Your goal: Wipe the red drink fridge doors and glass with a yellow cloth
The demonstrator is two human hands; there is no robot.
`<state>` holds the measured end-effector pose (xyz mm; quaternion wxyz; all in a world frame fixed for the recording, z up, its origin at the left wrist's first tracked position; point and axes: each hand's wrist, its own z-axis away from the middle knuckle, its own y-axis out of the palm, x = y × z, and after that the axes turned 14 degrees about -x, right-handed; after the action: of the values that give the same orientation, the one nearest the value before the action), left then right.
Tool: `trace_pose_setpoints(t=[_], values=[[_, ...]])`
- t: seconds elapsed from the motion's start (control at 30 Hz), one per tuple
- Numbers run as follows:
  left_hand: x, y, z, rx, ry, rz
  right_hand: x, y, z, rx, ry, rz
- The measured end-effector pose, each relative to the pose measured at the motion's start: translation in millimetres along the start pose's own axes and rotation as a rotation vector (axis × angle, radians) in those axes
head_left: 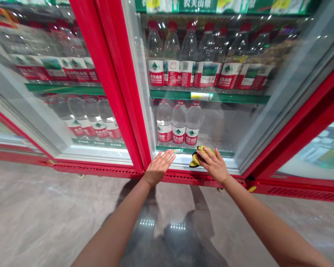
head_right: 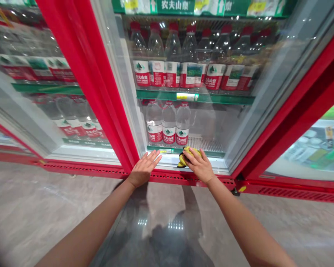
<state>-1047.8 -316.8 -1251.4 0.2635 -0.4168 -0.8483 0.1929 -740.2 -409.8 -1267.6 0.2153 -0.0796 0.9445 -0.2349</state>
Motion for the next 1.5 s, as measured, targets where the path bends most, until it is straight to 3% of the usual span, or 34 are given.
trace_pose_setpoints(t=[0.1, 0.2, 0.3, 0.37, 0.47, 0.6, 0.67, 0.73, 0.87, 0.93, 1.0, 1.1, 1.27, 1.33, 1.43, 1.5], values=[[-6, 9.6, -8, -0.020, 0.009, 0.046, 4, 7, 7, -0.003, -0.046, -0.021], [-13, 18.8, -14, -0.024, 0.049, 0.080, -8, 3, 38, 0.087, -0.163, -0.118], [-16, 22.4, -17, -0.019, 0.055, 0.094, -34, -15, 78, 0.136, -0.098, -0.125], [-17, 23.0, -19, -0.012, 0.050, 0.090, -43, -22, 90, 0.114, -0.027, -0.096], [-22, 28.4, -24, 0.003, 0.071, 0.093, -34, -14, 76, 0.091, 0.004, -0.067], [-41, 47.3, -32, 0.077, 0.143, 0.139, -21, 2, 46, 0.117, -0.071, -0.112], [-50, 55.6, -34, 0.134, 0.178, 0.168, -33, -5, 56, 0.141, -0.063, -0.121], [-54, 59.5, -35, 0.159, 0.197, 0.196, -50, -21, 83, 0.175, 0.031, -0.066], [-54, 57.9, -37, 0.095, 0.167, 0.229, -59, -39, 125, 0.193, 0.279, 0.052], [-56, 57.2, -41, 0.072, 0.166, 0.233, -47, -28, 115, 0.175, 0.279, 0.019], [-61, 58.7, -45, 0.057, 0.195, 0.232, -36, -12, 93, 0.180, 0.168, -0.102], [-70, 62.5, -50, 0.056, 0.228, 0.222, -37, 1, 72, 0.154, 0.103, -0.139], [-77, 63.6, -48, 0.116, 0.203, 0.203, -43, -11, 119, 0.038, 0.391, 0.083], [-79, 64.4, -47, 0.130, 0.191, 0.197, -36, -11, 135, 0.013, 0.419, 0.110], [-82, 67.9, -48, 0.149, 0.208, 0.218, -34, -6, 135, 0.051, 0.359, 0.051], [-84, 69.9, -49, 0.161, 0.220, 0.238, -41, -5, 129, 0.021, 0.427, 0.046]])
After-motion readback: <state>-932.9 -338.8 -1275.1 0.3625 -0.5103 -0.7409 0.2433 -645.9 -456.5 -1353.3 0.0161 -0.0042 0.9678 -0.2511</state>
